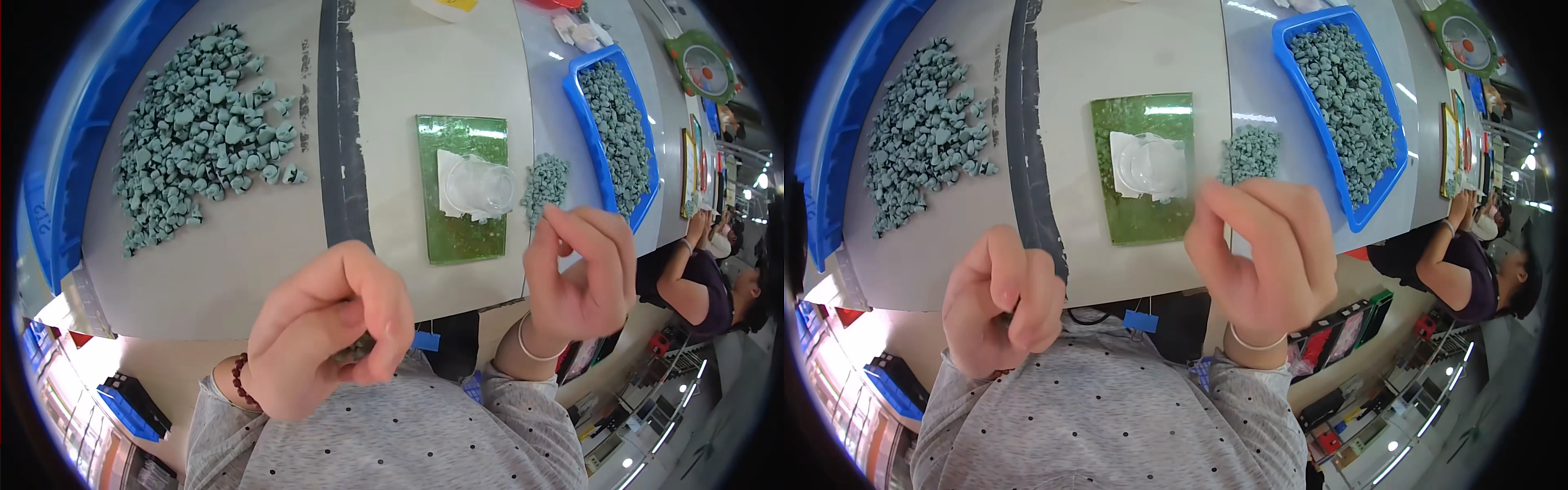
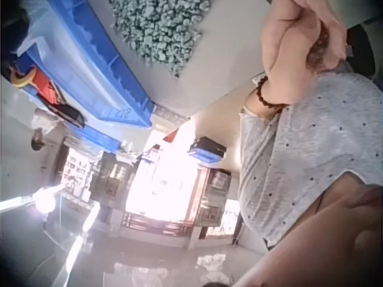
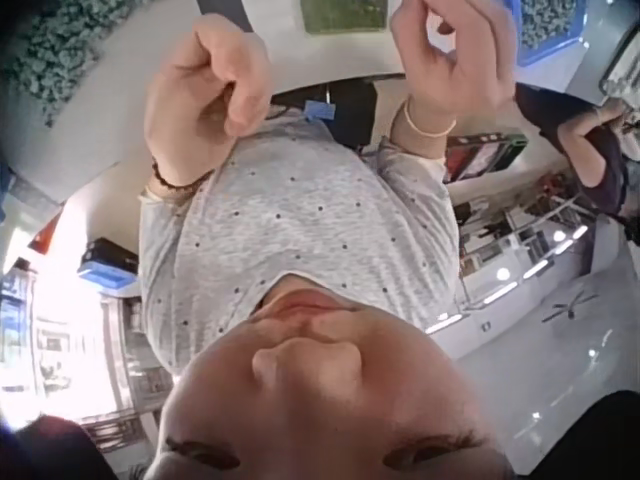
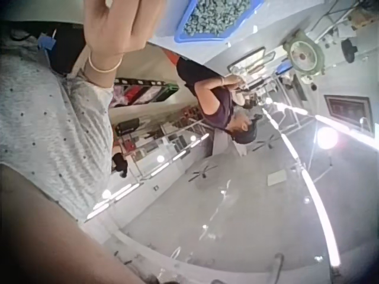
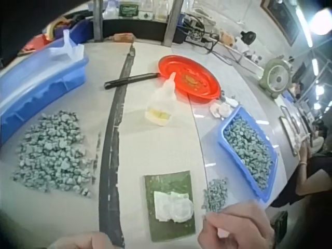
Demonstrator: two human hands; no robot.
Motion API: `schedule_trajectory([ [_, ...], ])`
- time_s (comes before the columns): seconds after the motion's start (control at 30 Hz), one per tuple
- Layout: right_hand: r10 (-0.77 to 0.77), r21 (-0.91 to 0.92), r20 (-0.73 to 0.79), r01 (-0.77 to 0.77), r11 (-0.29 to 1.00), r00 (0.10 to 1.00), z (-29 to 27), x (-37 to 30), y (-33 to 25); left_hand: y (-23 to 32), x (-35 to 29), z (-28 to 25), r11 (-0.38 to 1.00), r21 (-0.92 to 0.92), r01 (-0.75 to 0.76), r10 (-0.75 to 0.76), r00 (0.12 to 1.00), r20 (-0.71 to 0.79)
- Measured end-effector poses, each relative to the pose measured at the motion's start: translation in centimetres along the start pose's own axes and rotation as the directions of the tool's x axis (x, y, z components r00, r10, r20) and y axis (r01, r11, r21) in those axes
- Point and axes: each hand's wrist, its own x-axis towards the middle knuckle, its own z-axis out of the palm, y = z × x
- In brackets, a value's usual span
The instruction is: The person squirts liquid from a bottle onto a plate, then repeatedly picks up small components and attaches them to figurine pieces by hand.
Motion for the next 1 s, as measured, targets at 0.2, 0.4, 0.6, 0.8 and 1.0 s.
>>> schedule_trajectory([
  [0.2, -0.128, -0.018, 0.113, 0.131, 0.991, 0.985, 0.5, 0.6, 0.0, 0.1, -0.9, -0.8, 0.998, -0.059, 0.021, -0.013, 0.991, 0.135],
  [0.4, -0.247, -0.056, 0.153, 0.258, 0.964, 0.957, 0.7, 1.0, 0.3, 0.0, -0.4, -0.8, 0.978, 0.135, -0.161, 0.145, 0.982, 0.123],
  [0.6, -0.281, -0.094, 0.202, 0.304, 0.948, 0.938, 0.4, 1.5, 0.1, -0.1, -0.8, -1.0, 0.996, -0.037, -0.084, 0.085, 0.996, 0.022],
  [0.8, -0.129, 0.059, 0.065, 0.125, 0.990, 0.990, -0.7, 1.2, -1.1, -0.4, -0.8, -2.5, 0.982, 0.034, -0.187, 0.169, 0.940, 0.297],
  [1.0, 0.096, 0.518, 0.038, -0.102, 0.849, 0.995, 0.4, -0.4, -3.6, -0.9, -0.5, -1.0, 0.843, 0.306, -0.442, 0.396, 0.896, 0.203],
])
